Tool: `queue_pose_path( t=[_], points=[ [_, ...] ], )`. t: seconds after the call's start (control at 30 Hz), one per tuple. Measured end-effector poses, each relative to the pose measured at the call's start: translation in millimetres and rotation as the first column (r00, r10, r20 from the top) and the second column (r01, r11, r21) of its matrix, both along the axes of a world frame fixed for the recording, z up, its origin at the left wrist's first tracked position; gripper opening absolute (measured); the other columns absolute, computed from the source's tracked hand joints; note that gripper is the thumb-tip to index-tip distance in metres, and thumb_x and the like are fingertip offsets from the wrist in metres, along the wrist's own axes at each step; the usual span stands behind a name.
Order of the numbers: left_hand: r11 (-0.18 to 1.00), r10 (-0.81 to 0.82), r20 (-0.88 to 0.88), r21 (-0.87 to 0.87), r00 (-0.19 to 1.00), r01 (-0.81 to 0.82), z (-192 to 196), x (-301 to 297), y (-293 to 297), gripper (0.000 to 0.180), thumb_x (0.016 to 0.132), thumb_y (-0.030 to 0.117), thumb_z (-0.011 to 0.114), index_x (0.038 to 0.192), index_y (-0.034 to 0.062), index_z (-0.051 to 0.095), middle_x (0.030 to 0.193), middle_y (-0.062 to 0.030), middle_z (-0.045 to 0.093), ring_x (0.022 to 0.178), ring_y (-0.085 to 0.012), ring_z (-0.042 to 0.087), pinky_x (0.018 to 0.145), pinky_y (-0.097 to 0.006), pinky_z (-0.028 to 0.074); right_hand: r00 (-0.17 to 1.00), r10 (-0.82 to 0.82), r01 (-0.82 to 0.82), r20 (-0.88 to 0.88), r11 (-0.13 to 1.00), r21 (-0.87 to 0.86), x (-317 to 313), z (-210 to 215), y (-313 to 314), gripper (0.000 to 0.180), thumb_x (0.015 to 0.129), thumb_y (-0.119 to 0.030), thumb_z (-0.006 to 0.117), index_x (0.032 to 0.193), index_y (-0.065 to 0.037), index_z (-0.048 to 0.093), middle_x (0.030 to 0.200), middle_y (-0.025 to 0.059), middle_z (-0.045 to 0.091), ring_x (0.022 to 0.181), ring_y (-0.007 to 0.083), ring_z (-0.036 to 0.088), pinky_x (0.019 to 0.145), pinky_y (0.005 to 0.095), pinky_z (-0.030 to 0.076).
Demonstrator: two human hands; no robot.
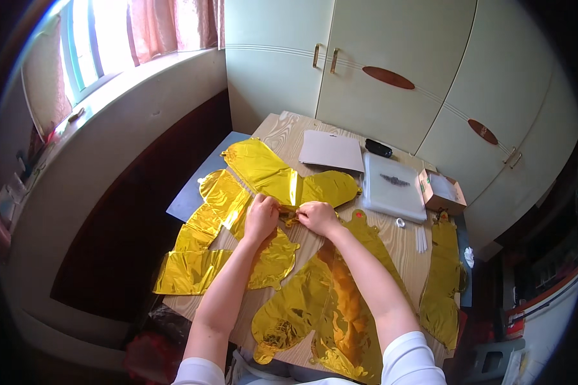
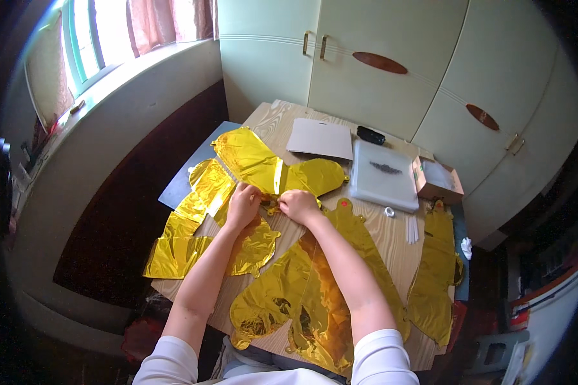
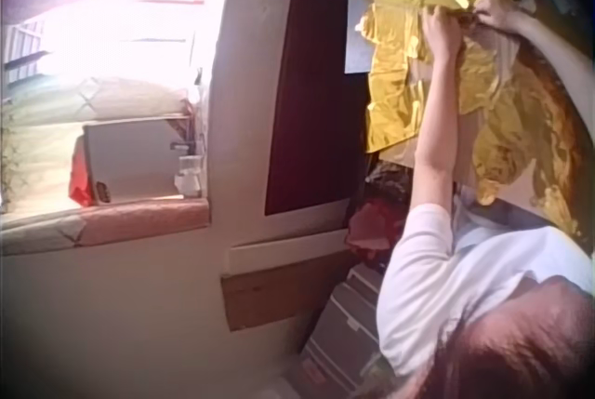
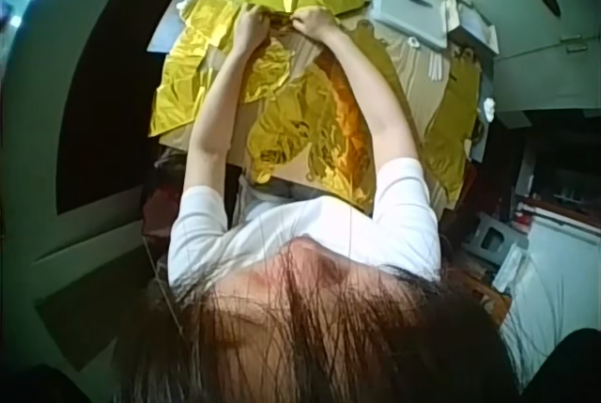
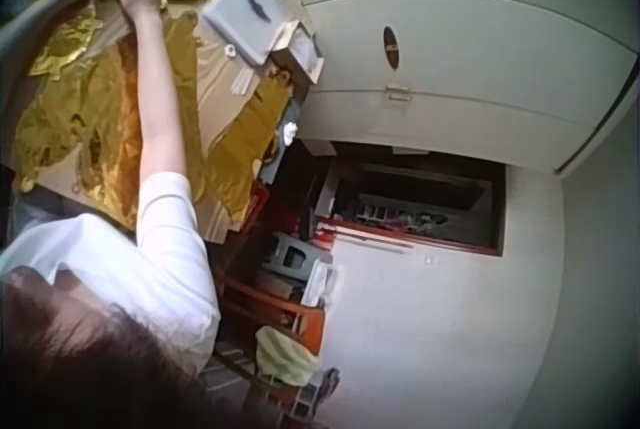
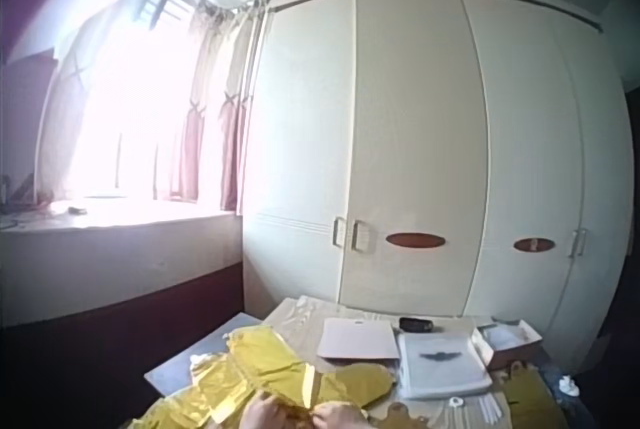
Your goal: Folding gold-colored mylar balloons and inserting them into plastic sleeves with cardboard inserts for retail packaging.
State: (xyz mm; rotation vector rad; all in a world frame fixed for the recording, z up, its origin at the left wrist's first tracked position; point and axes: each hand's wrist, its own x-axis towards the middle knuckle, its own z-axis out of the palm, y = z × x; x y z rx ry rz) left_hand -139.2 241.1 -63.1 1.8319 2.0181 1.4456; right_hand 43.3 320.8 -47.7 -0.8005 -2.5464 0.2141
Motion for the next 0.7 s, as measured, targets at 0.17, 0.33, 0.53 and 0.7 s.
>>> queue_pose_path(
  t=[0.17,0.33,0.53,0.7],
  points=[
    [0.999,-0.023,-0.133,0.023,0.991,0.027,-1.6,-1.1,-2.0,0.01,0.077,0.011,0.061,0.085,0.0091,0.066,0.093,-0.0098,0.062,0.092,-0.0297,0.06,0.079,-0.042,0.047,0.979,-0.173,0.14,-0.109,0.955,-0.263,-2.2,-0.2,5.1,0.018,0.077,-0.027,0.069,0.085,-0.012,0.074,0.082,0.0078,0.071,0.077,0.0268,0.068,0.07,0.0365,0.054],
    [0.999,-0.002,-0.217,0.036,0.976,0.01,3.8,4.7,-5.3,0.014,0.078,0.014,0.061,0.091,0.0124,0.066,0.092,-0.007,0.062,0.094,-0.026,0.06,0.08,-0.041,0.044,0.947,-0.294,0.201,-0.127,0.854,-0.48,-4.2,-0.8,12.6,0.024,0.07,-0.031,0.077,0.084,-0.012,0.075,0.079,0.0084,0.072,0.072,0.024,0.069,0.069,0.0345,0.053],
    [0.999,-0.022,-0.309,0.03,0.951,0.033,6.0,5.2,-9.4,0.013,0.078,0.015,0.061,0.089,0.0144,0.067,0.09,-0.0043,0.061,0.095,-0.0235,0.059,0.077,-0.04,0.043,0.926,-0.34,0.207,-0.163,0.821,-0.532,-8.5,-2.1,15.5,0.026,0.068,-0.029,0.082,0.081,-0.008,0.074,0.074,0.0059,0.071,0.066,0.0162,0.066,0.064,0.0305,0.051],
    [0.998,-0.019,-0.374,0.043,0.927,0.038,12.5,7.6,-12.8,0.011,0.078,0.018,0.061,0.083,0.0134,0.069,0.093,-0.0035,0.061,0.095,-0.0232,0.058,0.079,-0.04,0.042,0.919,-0.332,0.151,-0.212,0.794,-0.588,-7.3,-4.3,17.0,0.024,0.072,-0.025,0.084,0.078,-0.005,0.072,0.068,0.0016,0.069,0.059,0.008,0.059,0.058,0.0252,0.047]
  ],
)
